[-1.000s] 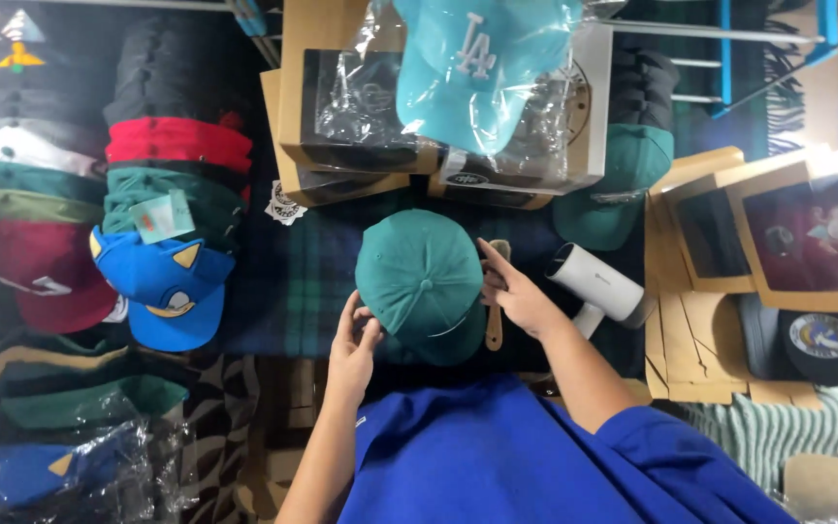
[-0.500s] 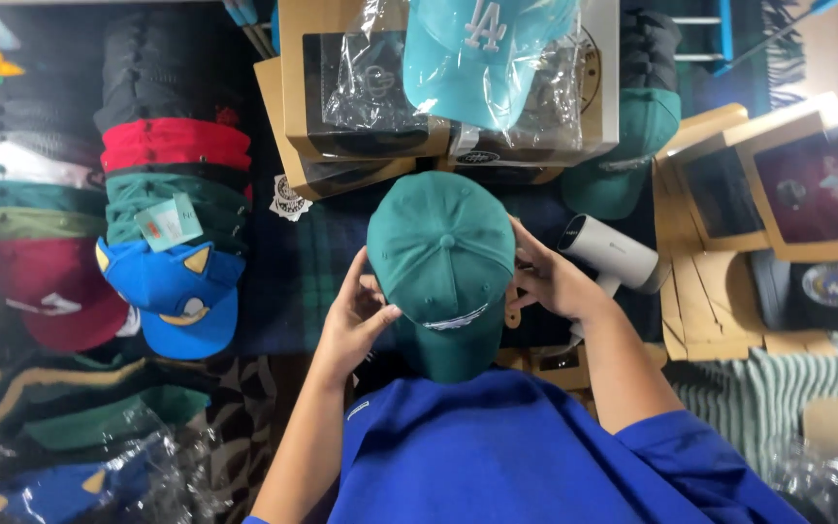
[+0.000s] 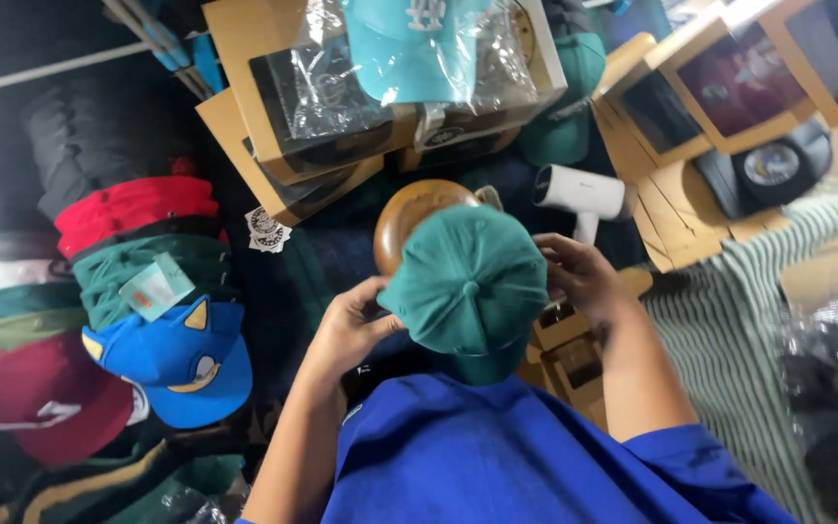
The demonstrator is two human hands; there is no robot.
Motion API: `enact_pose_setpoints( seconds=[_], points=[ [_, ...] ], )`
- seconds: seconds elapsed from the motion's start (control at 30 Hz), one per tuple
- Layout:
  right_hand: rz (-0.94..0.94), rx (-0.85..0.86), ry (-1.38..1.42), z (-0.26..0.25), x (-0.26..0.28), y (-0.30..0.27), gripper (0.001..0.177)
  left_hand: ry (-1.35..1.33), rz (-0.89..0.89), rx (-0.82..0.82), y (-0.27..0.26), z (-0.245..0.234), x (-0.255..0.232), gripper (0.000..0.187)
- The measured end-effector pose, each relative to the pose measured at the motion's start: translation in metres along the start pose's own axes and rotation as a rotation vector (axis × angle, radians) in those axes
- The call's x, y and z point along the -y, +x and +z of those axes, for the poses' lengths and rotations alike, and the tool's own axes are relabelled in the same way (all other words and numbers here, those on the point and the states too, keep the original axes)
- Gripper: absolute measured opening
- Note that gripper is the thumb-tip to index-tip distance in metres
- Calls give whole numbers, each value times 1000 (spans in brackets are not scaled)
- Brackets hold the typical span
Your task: Cleaning various baseball caps using a small brush and a hair dryer to remove dust and debris.
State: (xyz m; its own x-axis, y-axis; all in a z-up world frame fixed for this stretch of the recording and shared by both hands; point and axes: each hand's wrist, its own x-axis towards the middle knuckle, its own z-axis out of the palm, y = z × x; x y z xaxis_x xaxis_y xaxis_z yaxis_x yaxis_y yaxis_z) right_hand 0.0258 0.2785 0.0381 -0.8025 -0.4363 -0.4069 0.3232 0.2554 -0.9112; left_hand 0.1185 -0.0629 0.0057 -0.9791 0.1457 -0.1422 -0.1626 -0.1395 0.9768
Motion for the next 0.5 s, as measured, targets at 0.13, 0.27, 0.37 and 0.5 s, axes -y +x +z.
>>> enact_pose_setpoints(
  seconds=[0.13,0.27,0.37,0.5],
  points=[
    [204,-323,-75,6,-11,-34,26,122,-111,123,-12,5,15,28],
    [316,-503,-16,32,-29,-51,32,258,-365,283,-25,19,15,27],
    [432,-501,202,19,-108,-30,35,350,-392,151,-26,11,72,29],
    [251,-508,135,30,-107,10,28,362,-157,-73,-12,-8,117,27]
  ],
)
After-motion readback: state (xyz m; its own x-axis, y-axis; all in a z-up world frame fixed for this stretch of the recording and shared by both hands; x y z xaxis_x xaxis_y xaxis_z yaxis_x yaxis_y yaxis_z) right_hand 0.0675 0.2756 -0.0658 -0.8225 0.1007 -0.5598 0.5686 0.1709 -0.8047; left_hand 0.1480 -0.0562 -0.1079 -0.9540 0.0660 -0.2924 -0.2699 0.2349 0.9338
